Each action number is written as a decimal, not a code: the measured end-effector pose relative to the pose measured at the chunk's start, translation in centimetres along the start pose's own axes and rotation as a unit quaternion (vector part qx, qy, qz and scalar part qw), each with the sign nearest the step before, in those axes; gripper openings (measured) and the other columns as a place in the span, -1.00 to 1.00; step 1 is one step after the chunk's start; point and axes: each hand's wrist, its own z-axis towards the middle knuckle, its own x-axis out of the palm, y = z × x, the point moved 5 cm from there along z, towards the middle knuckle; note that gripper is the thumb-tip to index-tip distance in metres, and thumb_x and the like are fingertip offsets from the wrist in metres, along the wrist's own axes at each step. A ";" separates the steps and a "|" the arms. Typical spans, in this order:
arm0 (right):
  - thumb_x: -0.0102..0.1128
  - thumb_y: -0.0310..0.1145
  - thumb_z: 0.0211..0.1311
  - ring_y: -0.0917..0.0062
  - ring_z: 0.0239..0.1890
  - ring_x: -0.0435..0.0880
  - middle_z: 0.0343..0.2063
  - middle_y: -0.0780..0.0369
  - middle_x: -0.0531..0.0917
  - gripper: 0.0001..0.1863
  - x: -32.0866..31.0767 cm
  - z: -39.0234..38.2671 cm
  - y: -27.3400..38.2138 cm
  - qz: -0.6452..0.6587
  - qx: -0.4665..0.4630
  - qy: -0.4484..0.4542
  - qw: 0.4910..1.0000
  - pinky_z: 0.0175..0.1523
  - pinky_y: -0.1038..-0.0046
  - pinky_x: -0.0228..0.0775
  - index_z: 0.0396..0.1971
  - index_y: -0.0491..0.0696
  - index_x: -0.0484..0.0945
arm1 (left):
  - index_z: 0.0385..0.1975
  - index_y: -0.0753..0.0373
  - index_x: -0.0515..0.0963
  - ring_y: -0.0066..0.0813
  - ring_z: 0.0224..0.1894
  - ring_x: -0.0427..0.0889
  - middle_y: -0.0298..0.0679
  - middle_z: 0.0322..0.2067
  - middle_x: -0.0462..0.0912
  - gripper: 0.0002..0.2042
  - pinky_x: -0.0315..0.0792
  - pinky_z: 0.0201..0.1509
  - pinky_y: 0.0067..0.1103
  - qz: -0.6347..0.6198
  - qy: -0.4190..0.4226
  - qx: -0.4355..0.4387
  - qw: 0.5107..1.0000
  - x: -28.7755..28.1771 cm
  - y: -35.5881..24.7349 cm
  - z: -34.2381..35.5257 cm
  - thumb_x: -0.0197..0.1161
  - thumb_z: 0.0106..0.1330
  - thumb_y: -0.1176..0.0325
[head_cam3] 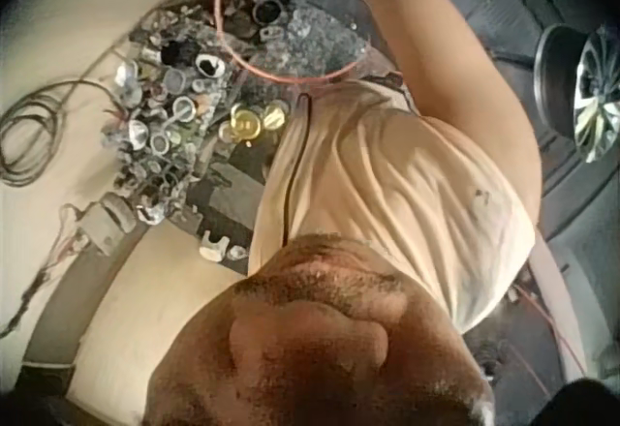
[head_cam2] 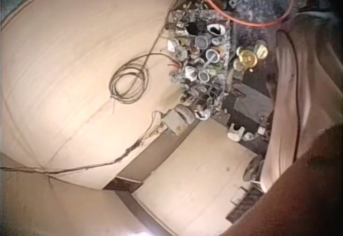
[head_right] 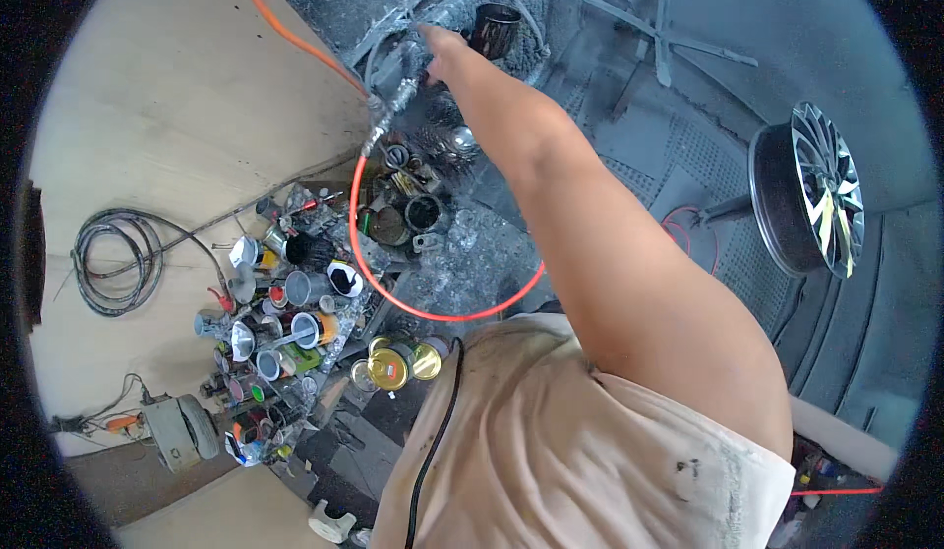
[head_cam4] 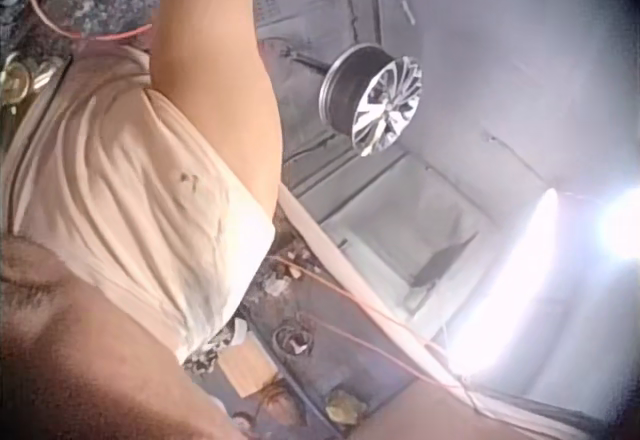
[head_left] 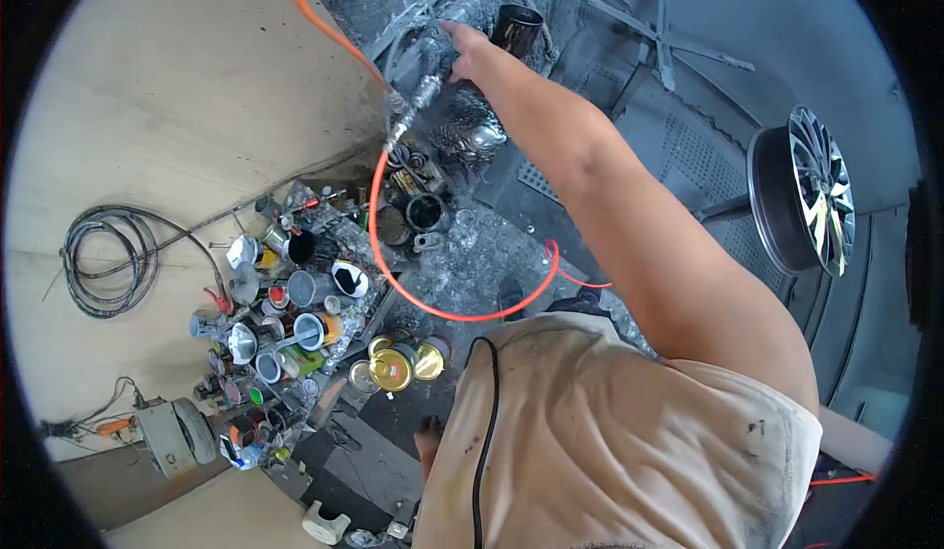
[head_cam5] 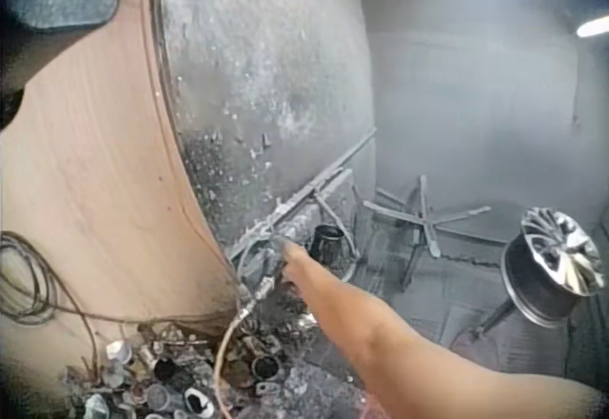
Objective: Mask parts of a car rim with tape and then apply spray paint using a spray gun.
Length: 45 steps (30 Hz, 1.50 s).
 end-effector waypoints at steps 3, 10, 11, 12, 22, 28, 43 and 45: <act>0.31 -0.01 0.19 -0.25 0.31 0.28 0.43 -0.03 0.19 -0.12 3.2 0.2 -1.5 -0.007 -0.011 -0.012 1.000 0.32 -0.50 -0.16 0.37 -0.25 0.21 | -0.08 0.28 0.66 -0.35 -0.22 0.64 -0.07 -0.17 0.72 -0.72 0.54 -0.12 -0.40 0.000 -0.049 -0.116 0.992 -3.0 -2.9 -4.0 0.17 0.42 0.23; 0.12 0.38 0.19 0.28 -0.33 0.66 -0.30 0.06 0.70 -0.19 4.4 -5.0 -5.0 -0.397 -0.149 -0.041 0.905 -0.16 0.23 0.59 -0.11 -0.21 0.66 | -0.16 0.30 0.65 -0.34 -0.29 0.62 -0.08 -0.26 0.71 -0.76 0.52 -0.18 -0.38 0.202 0.076 -0.033 0.976 -8.3 -10.2 2.8 0.19 0.38 0.26; 0.17 0.33 0.18 0.20 -0.19 0.68 -0.17 -0.05 0.68 -0.13 -0.7 -3.8 -2.4 -0.539 -0.132 -0.069 0.829 -0.07 0.20 0.58 0.05 -0.29 0.53 | -0.17 0.30 0.65 -0.34 -0.30 0.62 -0.08 -0.27 0.70 -0.76 0.52 -0.19 -0.38 0.257 0.129 0.009 0.958 -7.8 -14.3 6.0 0.19 0.38 0.26; 0.20 0.23 0.20 0.16 -0.05 0.66 -0.04 -0.13 0.63 -0.08 5.0 -10.3 -6.4 -0.532 -0.195 -0.023 0.824 0.01 0.19 0.56 0.24 -0.32 0.34 | -0.18 0.30 0.65 -0.34 -0.31 0.61 -0.08 -0.28 0.70 -0.76 0.51 -0.20 -0.37 0.252 0.115 -0.011 0.961 -9.1 -12.6 5.0 0.19 0.37 0.27; 0.17 -0.04 0.24 0.01 -0.38 0.65 -0.30 0.03 0.70 -0.58 -34.3 -39.0 -26.8 -0.747 0.024 0.090 0.659 -0.26 0.08 0.51 -0.17 -0.12 0.60 | -0.30 0.33 0.64 -0.32 -0.41 0.58 -0.09 -0.41 0.68 -0.80 0.49 -0.28 -0.34 0.448 0.223 0.166 0.850 -4.1 -31.2 21.0 0.22 0.32 0.31; 0.25 -0.05 0.22 0.06 -0.14 0.68 -0.12 -0.09 0.69 -0.42 -51.1 -59.0 -29.1 -0.425 0.220 -0.404 0.780 0.03 0.17 0.51 -0.03 -0.32 0.58 | -0.32 0.38 0.62 -0.25 -0.45 0.57 -0.06 -0.44 0.68 -0.77 0.47 -0.31 -0.31 0.498 0.257 0.265 0.785 4.8 -41.8 25.1 0.20 0.33 0.30; 0.25 -0.02 0.23 0.12 -0.23 0.67 -0.21 0.01 0.71 -0.47 -54.1 -57.3 -20.6 -0.341 0.058 -0.384 0.856 -0.04 0.20 0.49 -0.05 -0.21 0.57 | -0.33 0.36 0.62 -0.10 -0.38 0.59 -0.06 -0.38 0.68 -0.69 0.47 -0.24 -0.32 0.555 0.480 0.444 0.514 47.6 -58.7 -1.9 0.16 0.37 0.17; 0.24 -0.02 0.23 0.12 -0.22 0.67 -0.20 0.00 0.70 -0.46 -56.0 -58.3 -23.0 -0.336 0.042 -0.395 0.854 -0.03 0.19 0.49 -0.03 -0.21 0.57 | -0.29 0.35 0.63 -0.13 -0.38 0.59 -0.10 -0.36 0.69 -0.71 0.47 -0.24 -0.34 0.456 0.559 0.462 0.516 48.2 -58.3 -2.5 0.17 0.36 0.20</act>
